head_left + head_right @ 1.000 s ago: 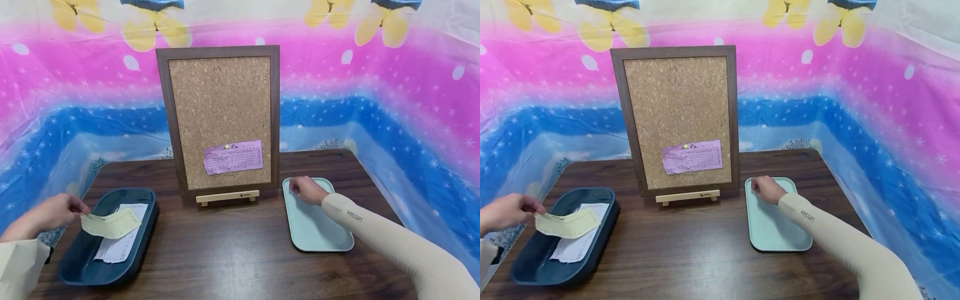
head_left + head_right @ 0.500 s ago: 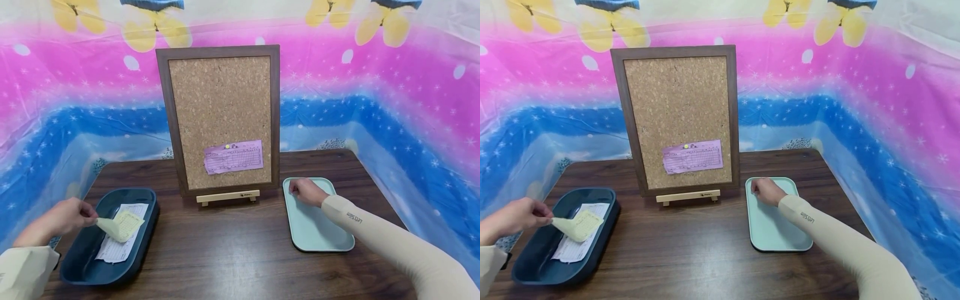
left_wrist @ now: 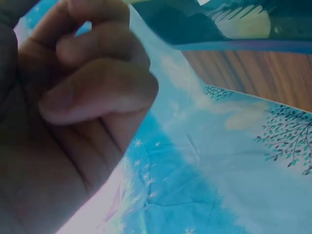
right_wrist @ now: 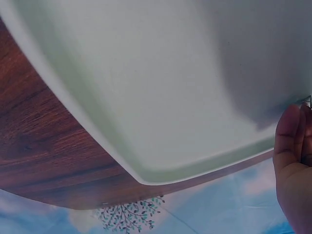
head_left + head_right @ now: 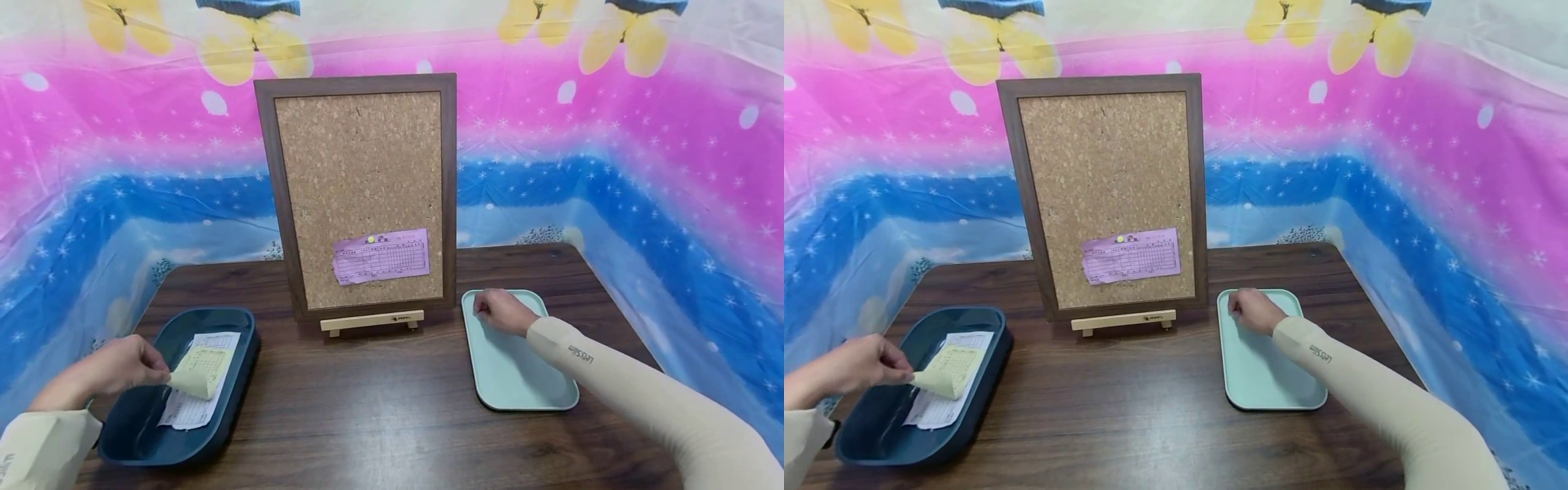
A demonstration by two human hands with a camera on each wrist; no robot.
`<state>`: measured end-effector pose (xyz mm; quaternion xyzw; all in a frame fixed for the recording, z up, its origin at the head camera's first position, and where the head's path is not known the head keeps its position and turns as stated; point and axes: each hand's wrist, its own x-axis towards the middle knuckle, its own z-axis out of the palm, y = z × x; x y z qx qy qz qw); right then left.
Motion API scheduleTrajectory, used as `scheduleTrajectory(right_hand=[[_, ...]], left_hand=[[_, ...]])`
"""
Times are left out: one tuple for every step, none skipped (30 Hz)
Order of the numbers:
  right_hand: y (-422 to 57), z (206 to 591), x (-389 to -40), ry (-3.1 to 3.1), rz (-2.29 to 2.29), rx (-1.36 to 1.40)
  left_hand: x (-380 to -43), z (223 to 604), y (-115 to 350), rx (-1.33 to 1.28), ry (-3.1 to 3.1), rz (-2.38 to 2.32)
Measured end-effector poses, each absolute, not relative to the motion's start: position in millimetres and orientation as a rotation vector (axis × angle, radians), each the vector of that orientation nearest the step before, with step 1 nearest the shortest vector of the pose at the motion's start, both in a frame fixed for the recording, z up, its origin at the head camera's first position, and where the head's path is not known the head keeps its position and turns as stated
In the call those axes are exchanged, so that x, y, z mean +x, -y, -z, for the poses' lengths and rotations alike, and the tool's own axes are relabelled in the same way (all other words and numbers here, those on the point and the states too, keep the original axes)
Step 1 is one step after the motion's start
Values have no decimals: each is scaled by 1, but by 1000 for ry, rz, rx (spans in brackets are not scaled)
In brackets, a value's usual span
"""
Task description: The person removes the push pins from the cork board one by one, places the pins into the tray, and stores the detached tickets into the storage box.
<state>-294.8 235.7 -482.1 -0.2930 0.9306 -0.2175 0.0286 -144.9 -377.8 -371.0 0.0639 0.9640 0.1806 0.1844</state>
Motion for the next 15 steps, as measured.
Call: scheduleTrajectory(right_hand=[[-235, 482, -295, -2876, 668, -903], [-235, 482, -295, -2880, 665, -909], [-235, 481, -295, -2887, 661, -907], [-234, 480, -295, -2892, 662, -905], [-234, 480, -294, -2898, 662, -904], [-234, 479, -294, -2905, 659, -903], [-233, 478, -294, -2911, 658, -898], [-233, 477, -294, -2916, 656, -896], [-233, 476, -294, -2925, 649, -889], [-233, 475, -294, -2932, 643, -888], [-234, 475, -295, -2939, 635, -896], [-234, 474, -295, -2949, 630, -897], [-234, 473, -296, -2957, 628, -902], [-234, 472, -296, -2964, 631, -904], [-233, 471, -296, -2972, 634, -909]], left_hand=[[-145, 373, 377, 185, -2694, -518], [-145, 374, 377, 179, -2669, -528], [-144, 375, 376, 181, -2648, -539], [-143, 376, 375, 180, -2629, -551], [-142, 378, 375, 174, -2611, -570], [-141, 379, 374, 165, -2592, -587], [-141, 380, 373, 158, -2576, -596], [-140, 381, 373, 147, -2559, -606], [-139, 382, 372, 139, -2543, -615], [-139, 383, 371, 125, -2526, -623], [-140, 383, 371, 115, -2511, -624], [-140, 383, 370, 109, -2498, -619], [-141, 383, 370, 106, -2491, -612], [-141, 383, 369, 102, -2488, -607], [-141, 382, 369, 105, -2484, -616]])
